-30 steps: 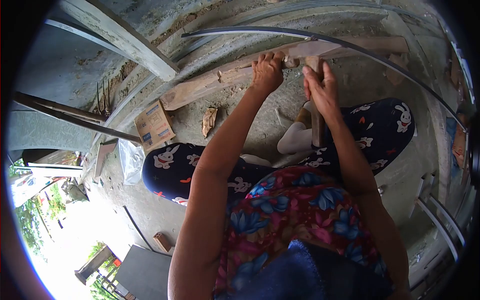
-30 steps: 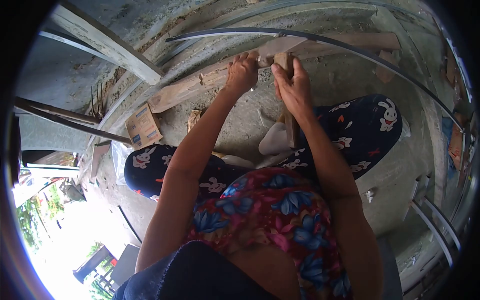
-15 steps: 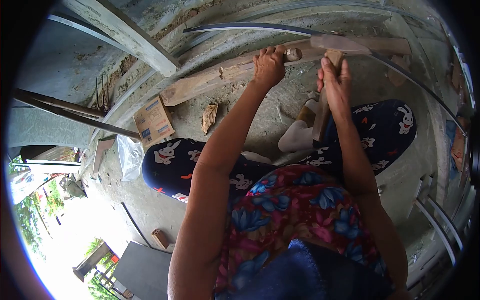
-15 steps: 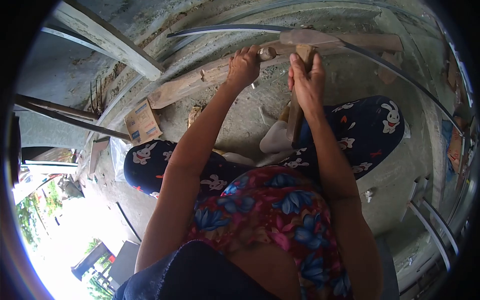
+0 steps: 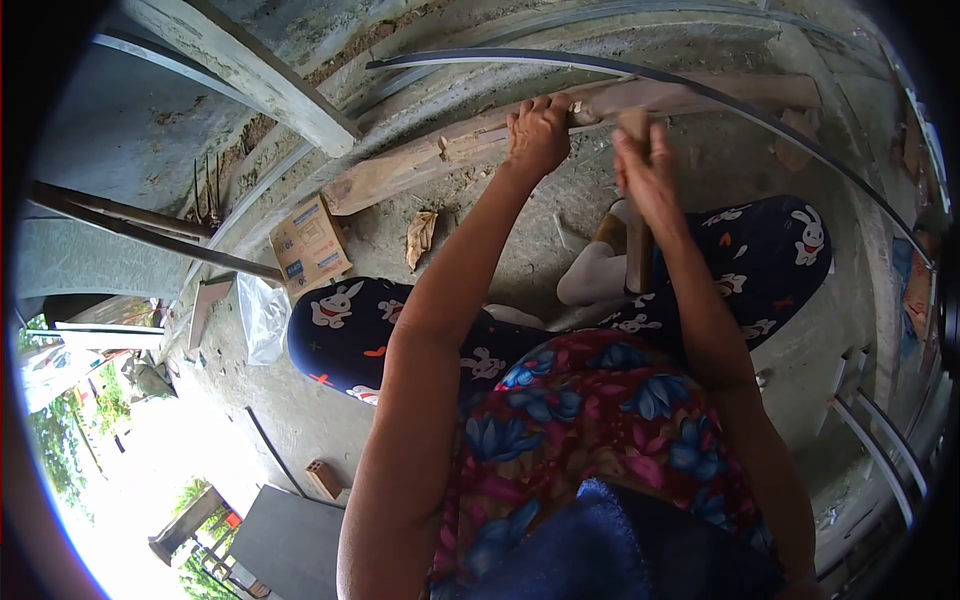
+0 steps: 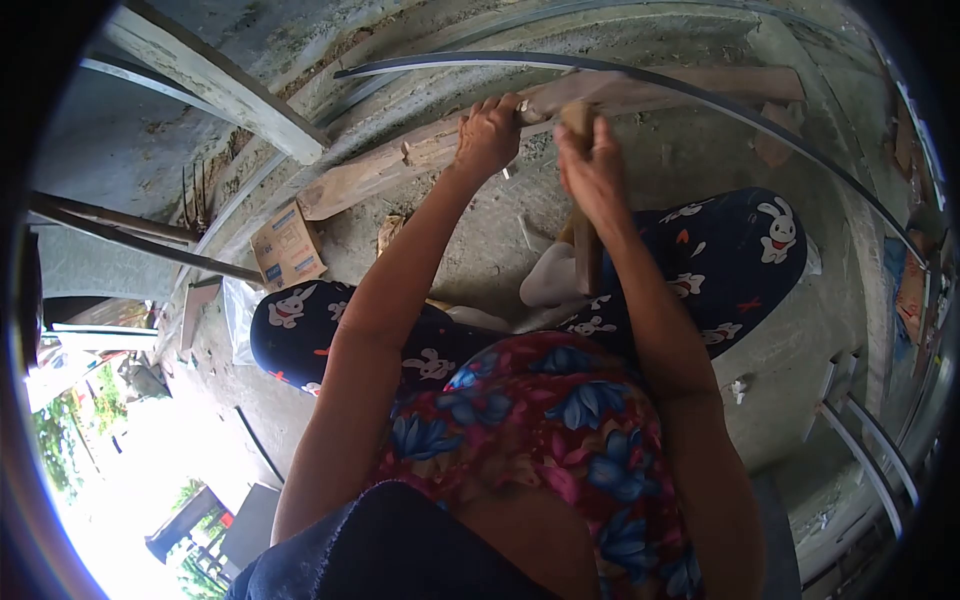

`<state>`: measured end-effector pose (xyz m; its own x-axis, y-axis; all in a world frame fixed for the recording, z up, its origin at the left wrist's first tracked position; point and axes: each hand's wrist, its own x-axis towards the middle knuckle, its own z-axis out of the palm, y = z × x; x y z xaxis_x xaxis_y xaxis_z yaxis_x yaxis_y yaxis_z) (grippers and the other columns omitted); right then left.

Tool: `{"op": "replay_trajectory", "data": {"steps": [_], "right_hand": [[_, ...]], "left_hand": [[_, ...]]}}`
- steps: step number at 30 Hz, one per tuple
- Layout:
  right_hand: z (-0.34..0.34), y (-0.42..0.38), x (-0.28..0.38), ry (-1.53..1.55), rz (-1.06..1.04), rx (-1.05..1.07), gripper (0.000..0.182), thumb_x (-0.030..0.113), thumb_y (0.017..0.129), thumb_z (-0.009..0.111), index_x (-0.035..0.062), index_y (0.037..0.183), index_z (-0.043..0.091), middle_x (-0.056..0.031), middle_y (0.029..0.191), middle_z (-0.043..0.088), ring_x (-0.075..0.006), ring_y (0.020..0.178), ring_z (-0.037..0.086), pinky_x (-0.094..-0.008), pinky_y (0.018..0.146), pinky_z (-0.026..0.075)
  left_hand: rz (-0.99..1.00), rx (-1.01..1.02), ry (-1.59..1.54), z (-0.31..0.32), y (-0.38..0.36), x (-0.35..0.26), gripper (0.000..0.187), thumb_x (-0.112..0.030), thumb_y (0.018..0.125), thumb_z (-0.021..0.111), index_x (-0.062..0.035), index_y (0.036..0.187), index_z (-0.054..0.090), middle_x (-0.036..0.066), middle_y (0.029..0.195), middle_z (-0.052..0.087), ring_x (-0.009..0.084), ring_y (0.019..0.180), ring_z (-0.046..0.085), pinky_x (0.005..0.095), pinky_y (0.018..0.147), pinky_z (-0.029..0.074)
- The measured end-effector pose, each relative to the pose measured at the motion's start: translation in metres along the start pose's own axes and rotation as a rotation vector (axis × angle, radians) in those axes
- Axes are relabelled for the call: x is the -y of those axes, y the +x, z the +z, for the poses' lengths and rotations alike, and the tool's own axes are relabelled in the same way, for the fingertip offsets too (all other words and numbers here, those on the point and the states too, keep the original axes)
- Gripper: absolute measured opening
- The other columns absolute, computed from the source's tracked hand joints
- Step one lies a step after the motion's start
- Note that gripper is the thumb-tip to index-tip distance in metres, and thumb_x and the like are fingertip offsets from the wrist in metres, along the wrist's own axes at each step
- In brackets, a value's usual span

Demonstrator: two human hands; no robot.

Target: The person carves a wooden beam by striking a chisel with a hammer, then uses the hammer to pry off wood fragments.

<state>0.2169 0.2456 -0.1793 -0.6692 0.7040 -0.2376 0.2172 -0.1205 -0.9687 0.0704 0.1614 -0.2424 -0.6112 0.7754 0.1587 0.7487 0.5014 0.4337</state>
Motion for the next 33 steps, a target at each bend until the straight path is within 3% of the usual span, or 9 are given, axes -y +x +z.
{"op": "replay_trajectory", "data": {"steps": [3, 8, 12, 15, 18, 22, 25, 28, 33], "right_hand": [[0.000, -0.002, -0.002, 0.101, 0.029, 0.024, 0.020, 0.019, 0.091, 0.060, 0.0060, 0.101, 0.049, 0.0008, 0.059, 0.050, -0.0072, 0.043, 0.047, -0.0231, 0.037, 0.037], [-0.004, -0.001, 0.007, 0.191, -0.200, -0.117, 0.024, 0.021, 0.091, 0.061, 0.0046, 0.103, 0.049, 0.0012, 0.062, 0.050, -0.0055, 0.046, 0.047, -0.0215, 0.039, 0.037], [0.000, 0.004, -0.006, -0.134, -0.034, -0.013, 0.026, 0.022, 0.091, 0.062, 0.0040, 0.105, 0.049, 0.0013, 0.061, 0.049, -0.0058, 0.045, 0.046, -0.0220, 0.040, 0.037], [-0.004, -0.001, -0.003, 0.032, 0.024, 0.017, 0.029, 0.023, 0.090, 0.063, 0.0024, 0.105, 0.049, -0.0008, 0.062, 0.051, -0.0079, 0.047, 0.049, -0.0248, 0.041, 0.040], [-0.007, 0.004, -0.001, 0.001, -0.132, -0.084, 0.029, 0.022, 0.090, 0.063, 0.0021, 0.105, 0.049, -0.0021, 0.063, 0.053, -0.0084, 0.049, 0.051, -0.0255, 0.042, 0.040], [-0.003, 0.009, -0.015, -0.238, -0.105, -0.028, 0.028, 0.023, 0.090, 0.063, 0.0027, 0.103, 0.049, -0.0019, 0.065, 0.053, -0.0078, 0.049, 0.050, -0.0241, 0.043, 0.040], [-0.009, 0.002, -0.010, -0.092, 0.038, 0.063, 0.031, 0.026, 0.089, 0.063, 0.0013, 0.101, 0.050, -0.0045, 0.066, 0.054, -0.0114, 0.049, 0.052, -0.0275, 0.044, 0.043], [-0.009, 0.004, -0.003, -0.117, -0.095, -0.041, 0.030, 0.026, 0.090, 0.062, 0.0009, 0.100, 0.050, -0.0050, 0.066, 0.055, -0.0119, 0.050, 0.053, -0.0278, 0.044, 0.043], [-0.005, 0.013, -0.025, -0.238, -0.089, -0.040, 0.031, 0.021, 0.089, 0.063, 0.0007, 0.109, 0.050, -0.0021, 0.065, 0.053, -0.0083, 0.049, 0.051, -0.0246, 0.042, 0.039]], "left_hand": [[0.005, 0.036, -0.017, 0.001, 0.004, -0.001, 0.028, -0.007, 0.081, 0.053, -0.0130, 0.108, 0.058, 0.016, 0.105, 0.061, 0.0362, 0.103, 0.056, 0.0509, 0.084, 0.041], [-0.018, 0.028, 0.014, -0.003, 0.000, 0.002, 0.028, -0.014, 0.085, 0.055, -0.0160, 0.113, 0.057, 0.012, 0.106, 0.061, 0.0343, 0.105, 0.056, 0.0512, 0.083, 0.042], [-0.015, 0.088, 0.019, 0.002, 0.001, 0.002, 0.027, -0.015, 0.085, 0.056, -0.0159, 0.112, 0.057, 0.011, 0.107, 0.061, 0.0342, 0.105, 0.056, 0.0513, 0.083, 0.042], [0.019, 0.034, 0.004, 0.011, -0.001, 0.004, 0.028, -0.009, 0.081, 0.056, -0.0157, 0.109, 0.058, 0.013, 0.106, 0.061, 0.0331, 0.102, 0.056, 0.0502, 0.084, 0.039], [0.010, -0.006, -0.015, 0.009, 0.001, 0.008, 0.025, -0.015, 0.086, 0.056, -0.0168, 0.111, 0.057, 0.011, 0.105, 0.061, 0.0338, 0.105, 0.056, 0.0519, 0.082, 0.041], [-0.009, 0.020, 0.005, 0.006, 0.000, 0.003, 0.025, -0.017, 0.085, 0.057, -0.0176, 0.110, 0.058, 0.010, 0.104, 0.062, 0.0326, 0.105, 0.056, 0.0508, 0.082, 0.041], [0.031, 0.017, 0.035, 0.012, 0.003, 0.006, 0.024, -0.018, 0.085, 0.058, -0.0179, 0.110, 0.059, 0.010, 0.104, 0.062, 0.0318, 0.104, 0.057, 0.0499, 0.082, 0.041], [0.029, -0.002, -0.022, 0.013, -0.001, 0.009, 0.031, -0.010, 0.079, 0.057, -0.0175, 0.109, 0.057, 0.011, 0.105, 0.060, 0.0324, 0.103, 0.055, 0.0498, 0.082, 0.039], [0.065, 0.017, 0.055, 0.017, -0.011, 0.006, 0.027, -0.014, 0.082, 0.057, -0.0179, 0.110, 0.059, 0.009, 0.104, 0.062, 0.0308, 0.102, 0.057, 0.0490, 0.082, 0.040]]}}
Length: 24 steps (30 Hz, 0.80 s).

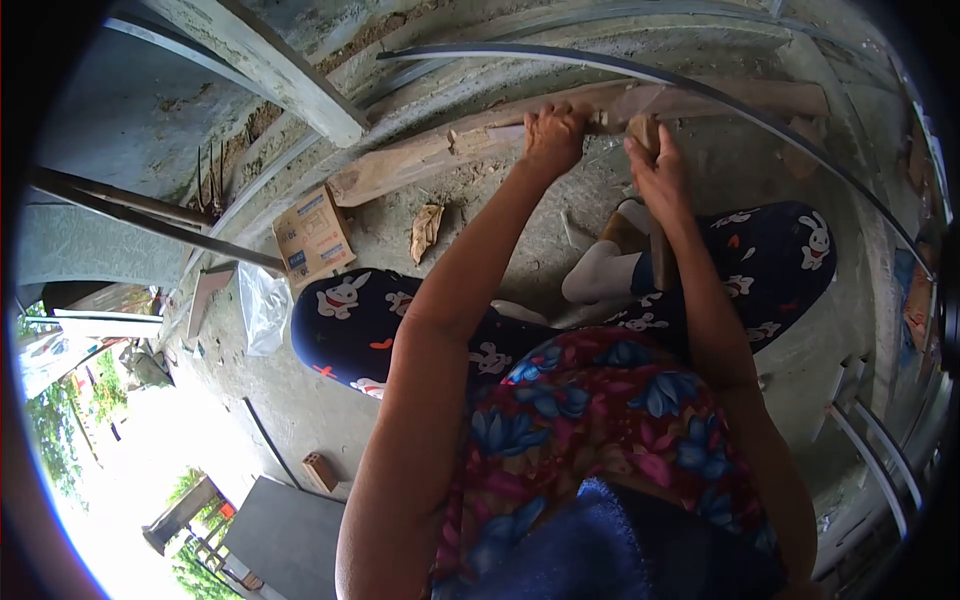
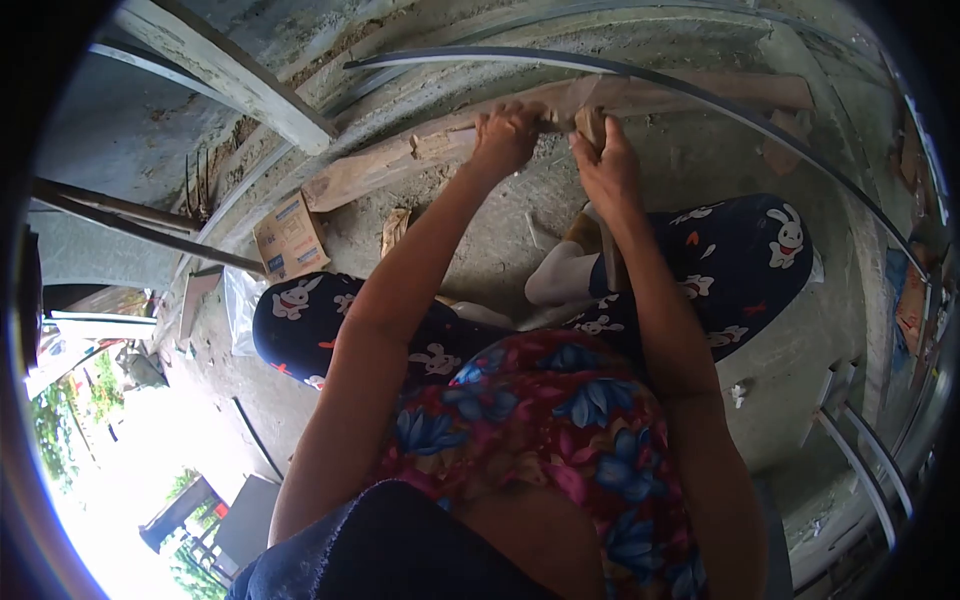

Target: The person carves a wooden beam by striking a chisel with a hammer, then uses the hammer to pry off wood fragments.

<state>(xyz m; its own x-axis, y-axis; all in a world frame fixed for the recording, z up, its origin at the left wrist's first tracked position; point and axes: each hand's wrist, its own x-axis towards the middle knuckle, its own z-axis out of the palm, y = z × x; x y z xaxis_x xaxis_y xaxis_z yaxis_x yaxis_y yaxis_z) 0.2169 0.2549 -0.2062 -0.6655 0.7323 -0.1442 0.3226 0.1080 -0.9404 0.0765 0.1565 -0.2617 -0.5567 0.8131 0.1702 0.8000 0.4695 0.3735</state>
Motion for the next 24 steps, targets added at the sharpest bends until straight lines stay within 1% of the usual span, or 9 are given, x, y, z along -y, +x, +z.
{"op": "replay_trajectory", "data": {"steps": [2, 6, 11, 14, 18, 20, 21, 23, 24], "right_hand": [[-0.001, -0.009, 0.015, 0.096, 0.141, 0.083, 0.032, 0.021, 0.089, 0.063, 0.0000, 0.110, 0.050, -0.0020, 0.064, 0.053, -0.0087, 0.048, 0.050, -0.0254, 0.042, 0.039], [-0.006, -0.005, 0.022, 0.084, -0.041, -0.026, 0.030, 0.019, 0.090, 0.062, -0.0007, 0.108, 0.050, 0.0000, 0.062, 0.050, -0.0082, 0.047, 0.048, -0.0253, 0.040, 0.039], [0.012, 0.000, -0.011, -0.001, 0.177, 0.100, 0.049, 0.026, 0.086, 0.065, -0.0003, 0.123, 0.048, -0.0040, 0.065, 0.056, -0.0109, 0.047, 0.051, -0.0293, 0.043, 0.041], [0.014, -0.009, -0.005, 0.053, 0.138, 0.244, 0.046, 0.024, 0.087, 0.065, -0.0009, 0.121, 0.048, -0.0037, 0.065, 0.056, -0.0109, 0.047, 0.052, -0.0289, 0.043, 0.041], [0.004, -0.007, 0.032, 0.256, 0.070, 0.185, 0.025, 0.022, 0.091, 0.061, 0.0032, 0.102, 0.051, 0.0003, 0.062, 0.052, -0.0070, 0.046, 0.048, -0.0233, 0.040, 0.038], [0.001, -0.005, 0.043, 0.341, 0.045, 0.151, 0.020, 0.022, 0.092, 0.061, 0.0051, 0.096, 0.050, 0.0010, 0.062, 0.051, -0.0064, 0.044, 0.047, -0.0218, 0.039, 0.037], [0.001, -0.004, 0.044, 0.365, 0.059, 0.137, 0.019, 0.021, 0.092, 0.061, 0.0052, 0.096, 0.050, 0.0007, 0.062, 0.051, -0.0067, 0.044, 0.047, -0.0221, 0.038, 0.037], [-0.002, -0.003, 0.047, 0.408, 0.081, 0.127, 0.019, 0.021, 0.092, 0.061, 0.0054, 0.096, 0.051, -0.0001, 0.062, 0.052, -0.0074, 0.044, 0.048, -0.0226, 0.038, 0.037], [-0.002, -0.004, 0.047, 0.412, 0.088, 0.131, 0.019, 0.021, 0.092, 0.061, 0.0055, 0.097, 0.051, -0.0002, 0.062, 0.052, -0.0075, 0.044, 0.048, -0.0225, 0.038, 0.037]], "left_hand": [[0.028, 0.005, 0.038, 0.005, 0.008, 0.004, 0.027, -0.016, 0.084, 0.057, -0.0182, 0.111, 0.059, 0.008, 0.104, 0.062, 0.0300, 0.102, 0.057, 0.0485, 0.082, 0.041], [-0.002, 0.032, 0.029, 0.002, 0.000, 0.008, 0.029, -0.015, 0.083, 0.057, -0.0191, 0.111, 0.059, 0.008, 0.104, 0.062, 0.0298, 0.102, 0.056, 0.0483, 0.083, 0.040], [0.020, 0.029, 0.119, 0.006, -0.006, 0.025, 0.029, -0.013, 0.082, 0.057, -0.0197, 0.110, 0.059, 0.010, 0.103, 0.061, 0.0323, 0.103, 0.056, 0.0501, 0.082, 0.041], [-0.082, 0.040, 0.116, 0.009, -0.014, 0.046, 0.030, -0.012, 0.081, 0.056, -0.0206, 0.110, 0.059, 0.012, 0.101, 0.060, 0.0341, 0.102, 0.056, 0.0512, 0.083, 0.041], [-0.233, -0.024, 0.068, -0.044, 0.002, 0.045, 0.034, -0.015, 0.076, 0.062, -0.0113, 0.109, 0.057, 0.016, 0.097, 0.063, 0.0346, 0.093, 0.061, 0.0503, 0.079, 0.048], [-0.319, -0.277, -0.156, -0.065, 0.013, 0.066, 0.035, -0.017, 0.072, 0.066, -0.0043, 0.103, 0.057, 0.016, 0.087, 0.066, 0.0322, 0.080, 0.065, 0.0432, 0.069, 0.052], [-0.302, -0.391, -0.224, -0.072, 0.017, 0.085, 0.034, -0.017, 0.070, 0.068, -0.0007, 0.097, 0.056, 0.012, 0.078, 0.066, 0.0246, 0.067, 0.065, 0.0350, 0.060, 0.052], [-0.428, -0.543, -0.710, -0.103, 0.014, 0.093, 0.023, -0.008, 0.071, 0.069, -0.0048, 0.090, 0.057, 0.002, 0.073, 0.059, 0.0114, 0.060, 0.054, 0.0275, 0.054, 0.046], [-0.413, -0.683, -0.913, -0.108, 0.012, 0.103, 0.020, -0.005, 0.072, 0.067, -0.0071, 0.087, 0.056, 0.000, 0.071, 0.058, 0.0117, 0.057, 0.052, 0.0265, 0.053, 0.044]]}}
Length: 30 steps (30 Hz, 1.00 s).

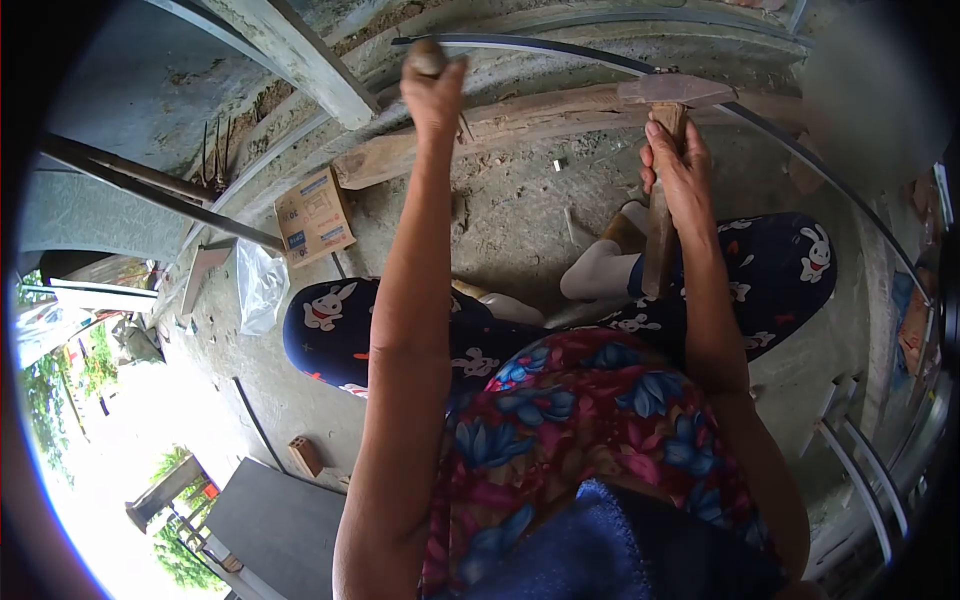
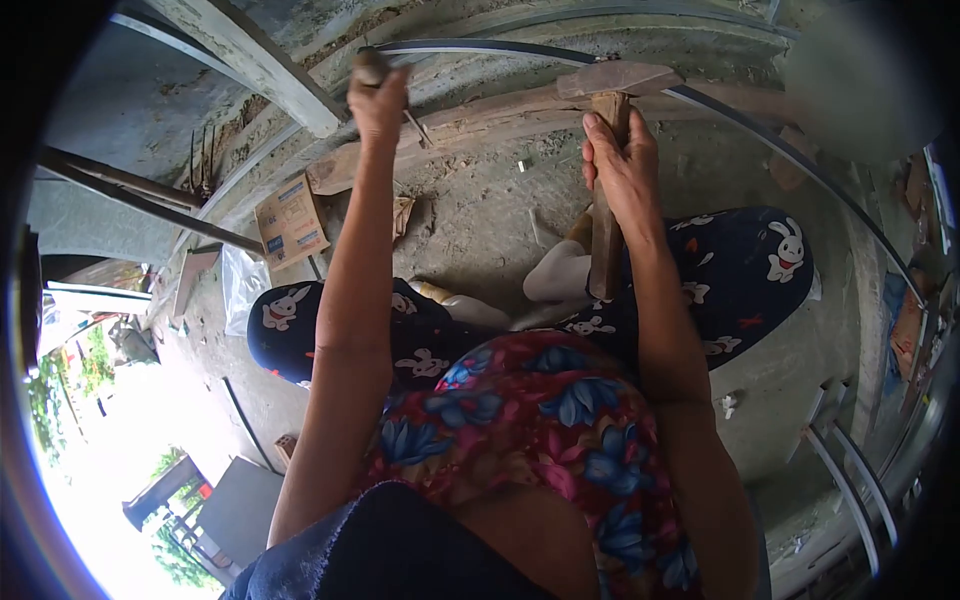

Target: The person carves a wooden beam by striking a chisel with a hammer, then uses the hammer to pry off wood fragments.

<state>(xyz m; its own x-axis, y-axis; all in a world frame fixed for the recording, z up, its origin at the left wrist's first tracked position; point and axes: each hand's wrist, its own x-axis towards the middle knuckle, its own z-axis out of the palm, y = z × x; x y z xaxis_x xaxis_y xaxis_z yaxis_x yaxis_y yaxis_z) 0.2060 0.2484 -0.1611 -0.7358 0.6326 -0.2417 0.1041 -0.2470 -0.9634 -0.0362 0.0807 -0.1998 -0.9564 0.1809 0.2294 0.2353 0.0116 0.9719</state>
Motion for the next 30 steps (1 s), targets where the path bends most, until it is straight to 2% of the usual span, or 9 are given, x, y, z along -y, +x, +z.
{"op": "replay_trajectory", "data": {"steps": [2, 5, 8, 11, 17, 20, 23, 26, 30], "right_hand": [[0.000, 0.000, 0.000, 0.001, 0.014, 0.013, 0.019, 0.021, 0.092, 0.061, 0.0056, 0.097, 0.052, -0.0003, 0.062, 0.052, -0.0076, 0.044, 0.048, -0.0224, 0.038, 0.037], [0.003, 0.003, -0.009, -0.018, 0.051, 0.049, 0.023, 0.026, 0.092, 0.060, 0.0099, 0.108, 0.056, 0.0010, 0.066, 0.051, -0.0068, 0.046, 0.047, -0.0221, 0.042, 0.039], [0.011, 0.002, -0.006, 0.050, 0.076, 0.064, 0.019, 0.021, 0.092, 0.061, 0.0058, 0.099, 0.053, -0.0006, 0.063, 0.053, -0.0080, 0.045, 0.049, -0.0224, 0.039, 0.038], [0.015, 0.000, -0.004, 0.044, 0.062, 0.101, 0.019, 0.021, 0.092, 0.061, 0.0056, 0.101, 0.054, -0.0007, 0.063, 0.052, -0.0082, 0.045, 0.049, -0.0226, 0.039, 0.038], [0.019, 0.002, -0.012, -0.074, 0.087, 0.082, 0.020, 0.021, 0.091, 0.061, 0.0058, 0.103, 0.055, -0.0009, 0.063, 0.052, -0.0083, 0.043, 0.047, -0.0225, 0.039, 0.038], [0.022, 0.004, -0.017, -0.096, 0.103, 0.068, 0.020, 0.021, 0.091, 0.061, 0.0061, 0.103, 0.055, -0.0009, 0.063, 0.052, -0.0083, 0.043, 0.047, -0.0224, 0.038, 0.038], [0.028, 0.006, -0.018, -0.132, 0.099, 0.085, 0.021, 0.021, 0.090, 0.062, 0.0067, 0.104, 0.054, -0.0008, 0.063, 0.052, -0.0082, 0.042, 0.046, -0.0224, 0.038, 0.038], [0.037, 0.003, -0.015, -0.169, 0.114, 0.107, 0.022, 0.021, 0.090, 0.062, 0.0068, 0.105, 0.054, -0.0008, 0.063, 0.052, -0.0082, 0.042, 0.046, -0.0225, 0.038, 0.038], [0.051, 0.002, -0.011, -0.232, 0.096, 0.171, 0.025, 0.021, 0.090, 0.062, 0.0056, 0.108, 0.054, -0.0013, 0.064, 0.053, -0.0082, 0.043, 0.047, -0.0226, 0.039, 0.038]], "left_hand": [[-0.027, -0.245, -0.177, -0.011, 0.004, 0.008, 0.020, -0.008, 0.072, 0.070, -0.0063, 0.085, 0.054, 0.002, 0.073, 0.057, 0.0125, 0.059, 0.052, 0.0268, 0.055, 0.044], [-0.030, -0.373, -0.304, -0.022, -0.004, 0.018, 0.027, -0.007, 0.071, 0.069, -0.0024, 0.091, 0.052, 0.006, 0.074, 0.055, 0.0136, 0.061, 0.053, 0.0259, 0.056, 0.044], [-0.074, -0.466, -0.374, -0.027, -0.012, 0.038, 0.028, -0.011, 0.075, 0.070, -0.0022, 0.092, 0.050, 0.005, 0.074, 0.053, 0.0137, 0.061, 0.052, 0.0271, 0.052, 0.044], [-0.104, -0.579, -0.433, -0.022, -0.027, 0.016, 0.033, -0.019, 0.080, 0.072, -0.0021, 0.094, 0.048, 0.005, 0.075, 0.052, 0.0134, 0.059, 0.051, 0.0279, 0.046, 0.044], [-0.097, -0.831, -0.399, -0.029, -0.020, 0.038, 0.044, -0.030, 0.078, 0.077, -0.0021, 0.096, 0.049, 0.004, 0.076, 0.053, 0.0132, 0.056, 0.050, 0.0273, 0.041, 0.042], [-0.079, -0.909, -0.420, -0.039, -0.013, 0.033, 0.034, -0.023, 0.081, 0.074, -0.0015, 0.092, 0.051, 0.004, 0.076, 0.055, 0.0115, 0.055, 0.050, 0.0262, 0.041, 0.042], [0.080, -1.000, -0.276, -0.051, -0.004, 0.071, 0.023, -0.016, 0.084, 0.070, -0.0014, 0.086, 0.052, 0.003, 0.072, 0.056, 0.0097, 0.051, 0.048, 0.0250, 0.041, 0.041], [-0.026, -1.044, -0.411, -0.046, -0.011, 0.070, 0.017, -0.011, 0.085, 0.066, -0.0014, 0.082, 0.052, 0.001, 0.068, 0.055, 0.0088, 0.050, 0.046, 0.0253, 0.042, 0.039], [-0.030, -1.057, -0.454, -0.053, -0.022, 0.079, 0.017, -0.005, 0.083, 0.060, -0.0029, 0.073, 0.047, 0.001, 0.060, 0.052, 0.0081, 0.047, 0.044, 0.0264, 0.042, 0.037]]}}
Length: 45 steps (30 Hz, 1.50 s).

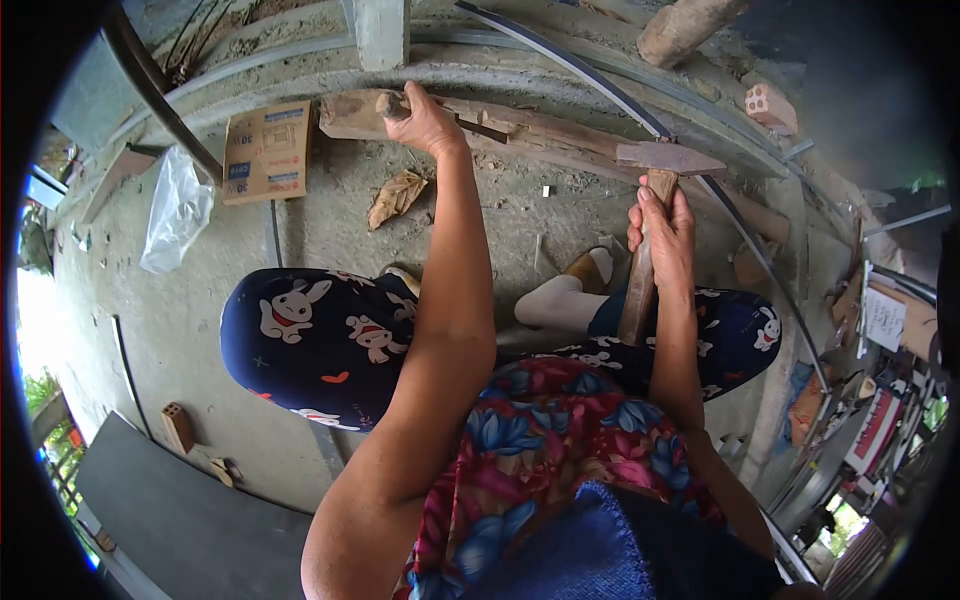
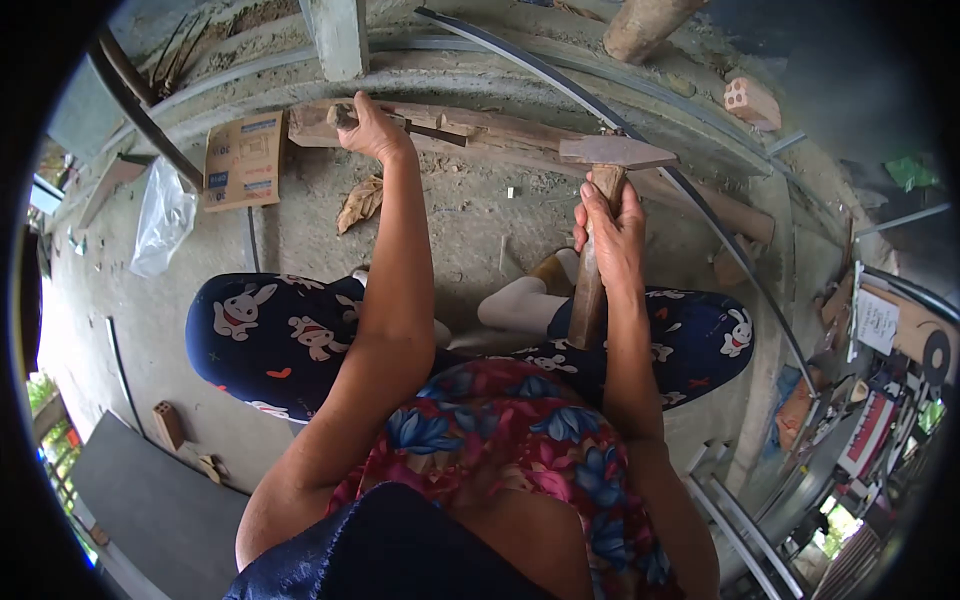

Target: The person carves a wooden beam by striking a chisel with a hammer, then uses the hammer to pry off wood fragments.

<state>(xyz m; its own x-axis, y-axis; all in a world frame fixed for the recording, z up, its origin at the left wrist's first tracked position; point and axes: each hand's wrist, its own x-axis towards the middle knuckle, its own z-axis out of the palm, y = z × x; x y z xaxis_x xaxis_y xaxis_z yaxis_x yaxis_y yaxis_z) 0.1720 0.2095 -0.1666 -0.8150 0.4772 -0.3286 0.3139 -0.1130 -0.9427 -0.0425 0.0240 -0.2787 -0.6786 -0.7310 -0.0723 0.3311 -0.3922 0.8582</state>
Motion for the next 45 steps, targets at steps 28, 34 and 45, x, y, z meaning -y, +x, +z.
{"op": "replay_trajectory", "data": {"steps": [28, 34, 45], "right_hand": [[0.155, 0.041, 0.091, -0.491, -0.181, 0.489, 0.024, 0.025, 0.089, 0.064, 0.0038, 0.093, 0.052, 0.0008, 0.063, 0.052, -0.0043, 0.047, 0.048, -0.0198, 0.041, 0.039], [0.172, 0.039, 0.094, -0.579, -0.194, 0.554, 0.024, 0.025, 0.089, 0.063, 0.0029, 0.094, 0.053, 0.0013, 0.062, 0.051, -0.0040, 0.047, 0.046, -0.0197, 0.041, 0.038], [0.236, 0.077, 0.121, -1.272, -0.742, 0.769, 0.051, 0.030, 0.088, 0.063, -0.0033, 0.123, 0.048, -0.0104, 0.077, 0.062, -0.0171, 0.062, 0.060, -0.0305, 0.054, 0.048]], "left_hand": [[-0.083, -0.219, -0.114, -0.012, 0.039, 0.000, 0.014, 0.001, 0.077, 0.052, -0.0035, 0.067, 0.045, 0.002, 0.055, 0.050, 0.0118, 0.042, 0.048, 0.0273, 0.039, 0.039], [-0.124, -0.218, -0.082, -0.009, 0.033, 0.003, 0.013, -0.004, 0.080, 0.058, -0.0034, 0.075, 0.046, 0.002, 0.057, 0.051, 0.0096, 0.044, 0.048, 0.0249, 0.041, 0.040], [-0.278, -0.217, -0.061, -0.010, -0.002, 0.036, 0.010, 0.001, 0.073, 0.060, -0.0008, 0.079, 0.052, 0.000, 0.069, 0.054, 0.0100, 0.062, 0.049, 0.0278, 0.056, 0.043]]}}
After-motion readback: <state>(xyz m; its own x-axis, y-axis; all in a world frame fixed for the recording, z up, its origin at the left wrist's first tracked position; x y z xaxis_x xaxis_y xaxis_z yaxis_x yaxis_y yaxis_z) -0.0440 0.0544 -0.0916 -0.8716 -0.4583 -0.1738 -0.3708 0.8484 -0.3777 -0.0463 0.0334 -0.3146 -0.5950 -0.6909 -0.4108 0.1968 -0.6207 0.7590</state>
